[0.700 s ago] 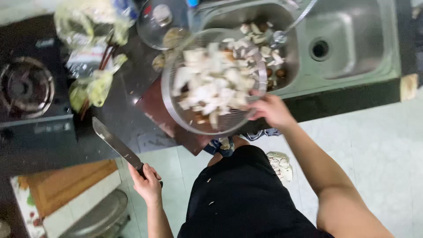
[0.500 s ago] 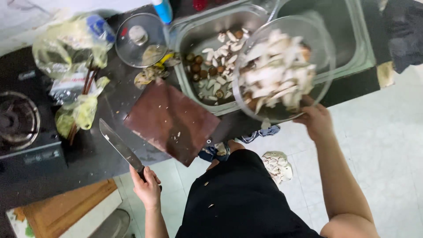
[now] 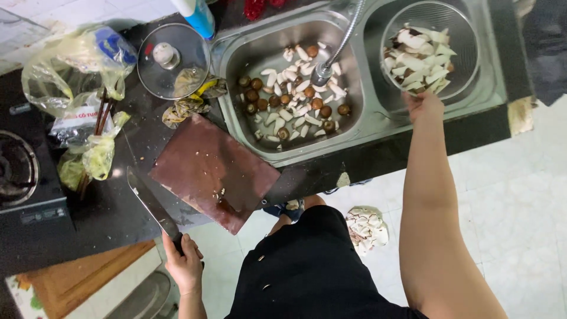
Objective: The person is slicing various types of mushrooms on a cutting board in a kitchen and placing them in a strainer.
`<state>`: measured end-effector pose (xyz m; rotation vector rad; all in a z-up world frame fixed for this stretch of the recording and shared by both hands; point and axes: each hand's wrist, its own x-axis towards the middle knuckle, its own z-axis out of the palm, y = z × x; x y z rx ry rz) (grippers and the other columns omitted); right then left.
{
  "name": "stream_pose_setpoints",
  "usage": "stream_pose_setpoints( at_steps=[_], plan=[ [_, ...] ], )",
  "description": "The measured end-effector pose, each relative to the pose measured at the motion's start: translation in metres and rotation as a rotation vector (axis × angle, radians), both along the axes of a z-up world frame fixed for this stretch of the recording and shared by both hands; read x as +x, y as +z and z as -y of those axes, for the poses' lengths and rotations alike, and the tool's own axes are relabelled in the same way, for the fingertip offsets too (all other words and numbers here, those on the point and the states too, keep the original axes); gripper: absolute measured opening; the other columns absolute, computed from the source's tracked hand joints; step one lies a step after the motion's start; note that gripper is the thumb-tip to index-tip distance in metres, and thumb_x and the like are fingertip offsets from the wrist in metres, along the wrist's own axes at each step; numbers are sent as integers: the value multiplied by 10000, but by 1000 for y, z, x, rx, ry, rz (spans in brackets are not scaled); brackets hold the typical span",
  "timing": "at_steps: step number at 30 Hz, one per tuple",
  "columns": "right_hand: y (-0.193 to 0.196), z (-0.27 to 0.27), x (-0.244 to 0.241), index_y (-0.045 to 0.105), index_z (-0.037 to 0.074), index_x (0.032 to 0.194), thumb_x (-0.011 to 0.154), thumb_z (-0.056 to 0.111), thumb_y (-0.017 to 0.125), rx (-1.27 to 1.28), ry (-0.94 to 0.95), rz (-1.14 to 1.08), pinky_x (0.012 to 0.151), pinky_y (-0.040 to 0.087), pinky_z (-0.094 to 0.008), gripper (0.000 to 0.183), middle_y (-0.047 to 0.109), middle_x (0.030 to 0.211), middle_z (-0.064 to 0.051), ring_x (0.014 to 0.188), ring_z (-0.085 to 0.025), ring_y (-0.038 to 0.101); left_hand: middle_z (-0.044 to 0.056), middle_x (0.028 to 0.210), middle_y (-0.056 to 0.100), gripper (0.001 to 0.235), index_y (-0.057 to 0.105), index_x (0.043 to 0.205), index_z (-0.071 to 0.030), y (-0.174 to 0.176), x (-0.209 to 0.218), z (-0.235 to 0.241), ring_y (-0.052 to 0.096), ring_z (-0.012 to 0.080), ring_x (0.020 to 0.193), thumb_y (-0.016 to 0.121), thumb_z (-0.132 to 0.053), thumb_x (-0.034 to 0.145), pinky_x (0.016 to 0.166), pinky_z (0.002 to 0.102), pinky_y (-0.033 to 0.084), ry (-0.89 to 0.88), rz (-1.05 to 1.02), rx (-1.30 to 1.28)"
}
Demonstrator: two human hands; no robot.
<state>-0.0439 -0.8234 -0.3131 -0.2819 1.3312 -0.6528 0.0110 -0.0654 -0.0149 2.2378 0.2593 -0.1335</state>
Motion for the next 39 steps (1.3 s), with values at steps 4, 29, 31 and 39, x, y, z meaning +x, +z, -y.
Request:
stream_pose_setpoints(
  at_steps=[4,29,31,39],
  plan=[
    [-36,10,13,481,-183,1204,1009,-46,465,37,20,-64,749,673,-420,239,618,1129,-303,983,-436,730,18,673,575,579,389,1598,-103,1,-6,7,523,73,512,552,-81,1042,467,255,438,54,-25,61],
    [20,-278,167,631,97,1258,870,116,748,-870,1999,-651,1003,463,-478,406,696,1212,-127,1110,-299,664,16,678,598,527,445,1529,-59,-29,-31,32,549,78,517,590,-106,1025,483,266,486,94,-163,85],
    [-1,-299,176,585,132,1276,847,121,745,-744,2242,-734,1062,356,-547,458,671,1246,-94,1170,-299,625,13,672,602,523,456,1524,-61,-36,-30,30,552,78,512,593,-107,1021,482,266,487,105,-157,92],
    [-13,-311,181,528,80,1414,902,40,636,-757,1780,-982,998,491,-458,525,534,1378,-275,1234,-431,552,16,705,622,497,485,1489,-71,-46,-44,7,565,80,545,631,-105,1015,516,276,502,131,-126,113]
  ],
)
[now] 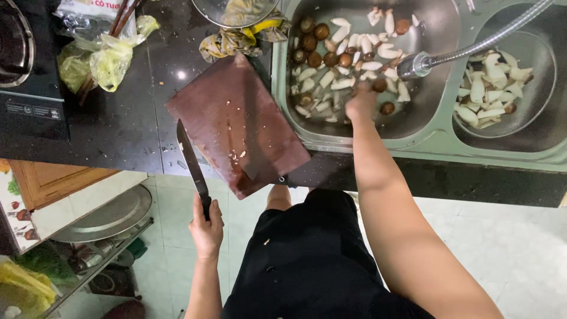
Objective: The person is slicing various types of mushrooms on a cutting board in a kitchen and placing them in a strainer.
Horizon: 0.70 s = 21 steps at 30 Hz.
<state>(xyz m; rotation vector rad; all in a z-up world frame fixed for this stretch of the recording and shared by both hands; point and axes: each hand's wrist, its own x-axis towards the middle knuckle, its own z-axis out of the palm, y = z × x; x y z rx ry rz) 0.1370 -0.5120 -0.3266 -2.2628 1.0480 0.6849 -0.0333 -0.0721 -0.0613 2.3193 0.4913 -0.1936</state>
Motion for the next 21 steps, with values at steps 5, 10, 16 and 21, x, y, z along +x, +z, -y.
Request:
stream_pose_setpoints(
  at_steps=[5,10,16,21],
  plan=[
    [-76,-27,-9,552,113,1411,785,68,745,164,470,30,1029,475,-445,657,599,1326,-233,1233,-398,590,55,717,630,517,498,1495,-73,0,4,3,584,120,556,651,-100,1001,546,300,513,-65,21,47],
    [-10,-28,10,613,114,1364,899,251,761,494,185,216,872,542,-387,507,726,1205,-121,1037,-277,698,92,709,631,538,490,1498,-68,5,8,1,598,161,550,664,-109,991,565,327,521,-147,35,95],
    [15,-5,17,629,58,1111,1065,489,625,991,-407,82,446,447,-269,433,643,794,-95,556,-165,657,105,694,633,532,494,1498,-77,-6,0,-7,606,184,543,664,-128,997,563,339,519,-121,-1,75],
    [-153,72,-35,716,134,1013,982,81,514,-56,100,488,837,596,-443,211,759,998,-113,929,-292,732,158,809,693,501,529,1468,-75,0,3,-11,692,248,640,674,-131,991,636,345,556,-176,56,63]
  ],
)
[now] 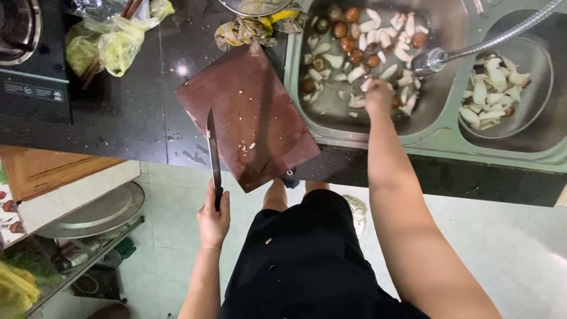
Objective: The person is slicing various types of mushrooms on a cutting board in a kitchen and placing them in a strainer.
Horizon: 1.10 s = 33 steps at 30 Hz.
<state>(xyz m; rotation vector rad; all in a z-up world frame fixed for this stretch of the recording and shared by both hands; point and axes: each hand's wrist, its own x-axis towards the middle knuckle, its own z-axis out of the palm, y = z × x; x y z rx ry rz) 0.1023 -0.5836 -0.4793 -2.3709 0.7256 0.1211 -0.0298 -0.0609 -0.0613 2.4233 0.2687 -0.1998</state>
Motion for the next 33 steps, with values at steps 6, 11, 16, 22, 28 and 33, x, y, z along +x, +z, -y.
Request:
stream_pose_setpoints(
  at_steps=[6,11,16,22,28,33],
  plan=[
    [-15,-27,-3,529,40,1323,841,6,568,-44,481,-542,888,494,-509,485,550,1335,-262,1128,-419,583,187,827,713,532,515,1474,-99,-13,-10,-18,723,287,651,688,-150,974,646,368,569,46,-25,-5],
    [144,-99,40,595,80,1307,872,64,685,289,190,-483,944,507,-411,444,653,1265,-190,1116,-312,647,215,905,739,534,517,1482,-128,-1,5,-8,766,350,778,681,-168,975,662,412,588,-19,19,-25],
    [192,-104,45,681,-5,1136,820,186,901,142,-103,-73,832,541,-307,429,760,1076,-126,936,-205,709,234,835,743,660,342,1570,-184,-2,22,0,709,459,760,632,-269,983,662,533,544,-35,-267,56],
    [314,-192,48,735,102,1221,914,80,761,995,-220,145,650,594,-234,309,744,1004,-60,773,-108,683,247,916,741,499,402,1495,-198,-53,24,-2,689,488,828,564,-320,1039,738,571,539,-160,-239,96],
    [290,-283,30,691,84,1185,887,50,769,1041,-80,166,647,606,-267,310,733,977,-41,777,-114,704,212,1016,748,526,402,1507,-225,-48,39,17,713,445,823,553,-322,1012,737,546,563,-219,-147,107],
    [273,-303,24,722,27,1072,924,41,724,736,-5,358,659,656,-284,149,736,1026,-46,818,-113,713,205,1006,747,521,370,1528,-221,-43,40,24,713,436,787,509,-338,1039,709,552,563,-269,-220,141]
  ],
)
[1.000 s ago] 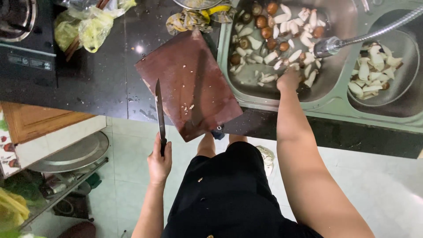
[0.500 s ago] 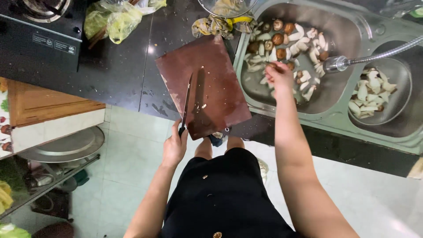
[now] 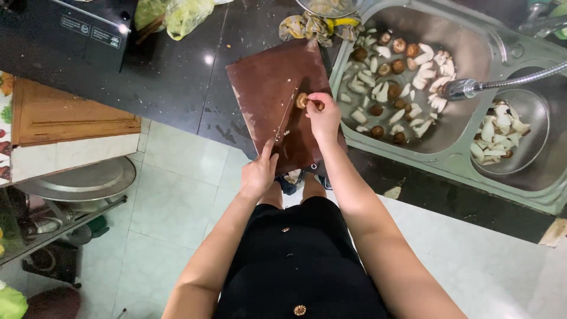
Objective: The person is slicing various types of mushrooms on a cutting board in a kitchen and placing them in a strainer.
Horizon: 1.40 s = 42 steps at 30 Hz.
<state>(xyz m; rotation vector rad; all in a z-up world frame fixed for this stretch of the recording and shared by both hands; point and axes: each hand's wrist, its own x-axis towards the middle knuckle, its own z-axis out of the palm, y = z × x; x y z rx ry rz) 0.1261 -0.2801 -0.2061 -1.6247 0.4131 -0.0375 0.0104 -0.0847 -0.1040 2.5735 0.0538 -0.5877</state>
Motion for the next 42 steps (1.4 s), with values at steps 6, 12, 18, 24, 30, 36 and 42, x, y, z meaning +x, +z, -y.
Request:
stream_pose_setpoints(
  at_steps=[6,12,18,24,30,36,42],
  plan=[
    [64,-4,-11,711,43,1097,852,34,794,-393,9,193,727,579,-328,259,695,1044,-119,800,-191,701,195,945,752,526,365,1531,-217,-9,-8,-6,717,414,749,510,-364,1047,673,538,570,-33,34,7],
    [49,-17,-14,683,70,1021,836,45,806,-591,33,400,808,573,-369,223,706,1080,-103,934,-308,707,173,909,755,509,399,1528,-227,13,-1,-3,724,386,718,506,-342,1044,642,512,576,-68,60,-3],
    [40,-14,-7,661,45,970,855,11,753,-607,75,285,776,569,-383,151,709,1078,-98,890,-306,705,156,883,754,483,450,1509,-211,19,-4,-8,715,347,629,533,-328,1048,564,460,578,-88,212,15],
    [56,-12,-1,657,29,966,764,9,766,-668,179,195,732,547,-423,231,680,1055,-117,866,-336,683,132,823,739,483,473,1504,-211,28,-1,-8,692,318,552,546,-327,1042,495,430,562,-185,287,107],
    [48,-16,2,625,20,909,737,-1,775,-820,214,139,752,536,-458,230,646,996,-125,887,-357,660,90,719,698,498,487,1496,-216,12,0,-11,677,277,501,571,-356,1026,464,403,558,-253,319,246],
    [53,-21,0,640,47,901,737,-9,753,-817,195,204,733,536,-451,208,633,977,-121,868,-360,653,88,680,680,493,500,1488,-179,14,3,-9,674,259,489,569,-349,1030,452,382,559,-284,308,300],
    [48,-22,-1,644,57,886,801,-16,736,-799,172,221,730,539,-444,145,623,949,-113,842,-348,651,104,672,680,503,485,1472,-160,-1,8,-5,692,277,518,568,-365,1021,460,396,561,-263,283,285]
  ],
)
